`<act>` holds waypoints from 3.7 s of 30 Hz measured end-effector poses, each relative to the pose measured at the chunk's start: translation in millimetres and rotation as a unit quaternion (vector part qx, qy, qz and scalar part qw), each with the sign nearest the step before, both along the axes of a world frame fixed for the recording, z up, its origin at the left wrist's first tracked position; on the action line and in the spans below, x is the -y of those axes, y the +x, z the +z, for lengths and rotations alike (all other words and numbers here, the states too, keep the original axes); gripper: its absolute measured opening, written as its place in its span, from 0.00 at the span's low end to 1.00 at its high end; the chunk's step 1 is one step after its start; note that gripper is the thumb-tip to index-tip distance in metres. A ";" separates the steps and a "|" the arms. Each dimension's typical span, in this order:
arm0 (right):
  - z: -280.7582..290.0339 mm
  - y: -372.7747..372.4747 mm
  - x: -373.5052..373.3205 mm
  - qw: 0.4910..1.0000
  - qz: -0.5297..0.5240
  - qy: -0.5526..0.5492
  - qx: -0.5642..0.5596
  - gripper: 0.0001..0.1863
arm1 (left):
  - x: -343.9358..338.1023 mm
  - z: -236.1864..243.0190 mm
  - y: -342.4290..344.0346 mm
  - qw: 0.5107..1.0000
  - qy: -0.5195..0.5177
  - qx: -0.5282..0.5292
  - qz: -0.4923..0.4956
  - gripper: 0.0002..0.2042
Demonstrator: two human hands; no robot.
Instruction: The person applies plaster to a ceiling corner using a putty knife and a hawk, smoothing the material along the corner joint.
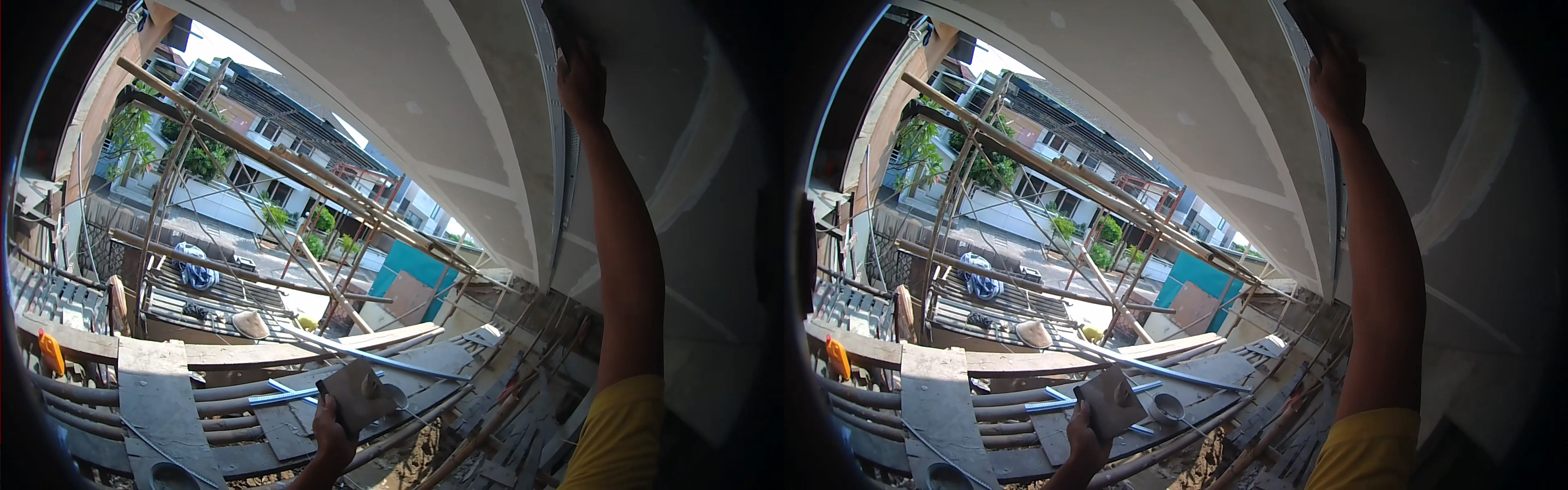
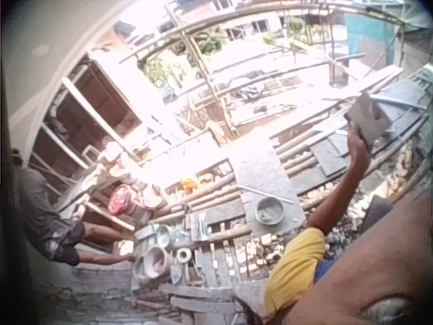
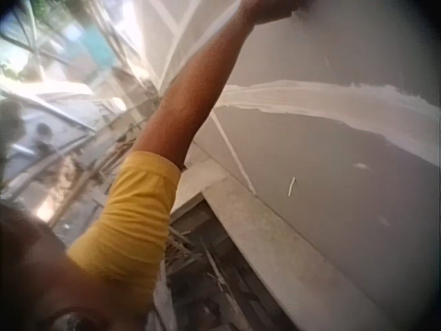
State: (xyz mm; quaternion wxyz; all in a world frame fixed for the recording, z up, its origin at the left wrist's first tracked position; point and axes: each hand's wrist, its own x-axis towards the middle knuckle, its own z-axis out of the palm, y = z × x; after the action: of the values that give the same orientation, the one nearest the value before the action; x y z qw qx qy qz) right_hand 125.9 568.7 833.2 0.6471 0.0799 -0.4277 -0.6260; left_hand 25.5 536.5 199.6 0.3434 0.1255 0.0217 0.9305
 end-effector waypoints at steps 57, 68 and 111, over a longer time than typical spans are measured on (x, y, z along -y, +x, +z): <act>-65.7 15.0 67.8 0.987 0.066 -0.136 0.048 0.16 | 36.5 29.5 -1.9 0.997 0.066 -0.024 -0.034 0.13; -41.2 -6.3 84.7 0.979 0.015 -0.199 -0.040 0.22 | 29.4 20.7 2.2 0.997 0.051 -0.004 -0.059 0.12; -36.5 -32.1 103.3 0.985 -0.014 -0.167 -0.045 0.18 | 51.4 41.8 12.7 0.997 0.016 0.010 -0.073 0.06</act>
State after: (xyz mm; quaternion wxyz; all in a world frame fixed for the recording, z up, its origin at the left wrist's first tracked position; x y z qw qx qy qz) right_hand 93.8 465.4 796.7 0.6609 -0.0636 -0.4976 -0.5582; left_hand 38.3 485.1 241.4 0.4085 0.1230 -0.0059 0.9044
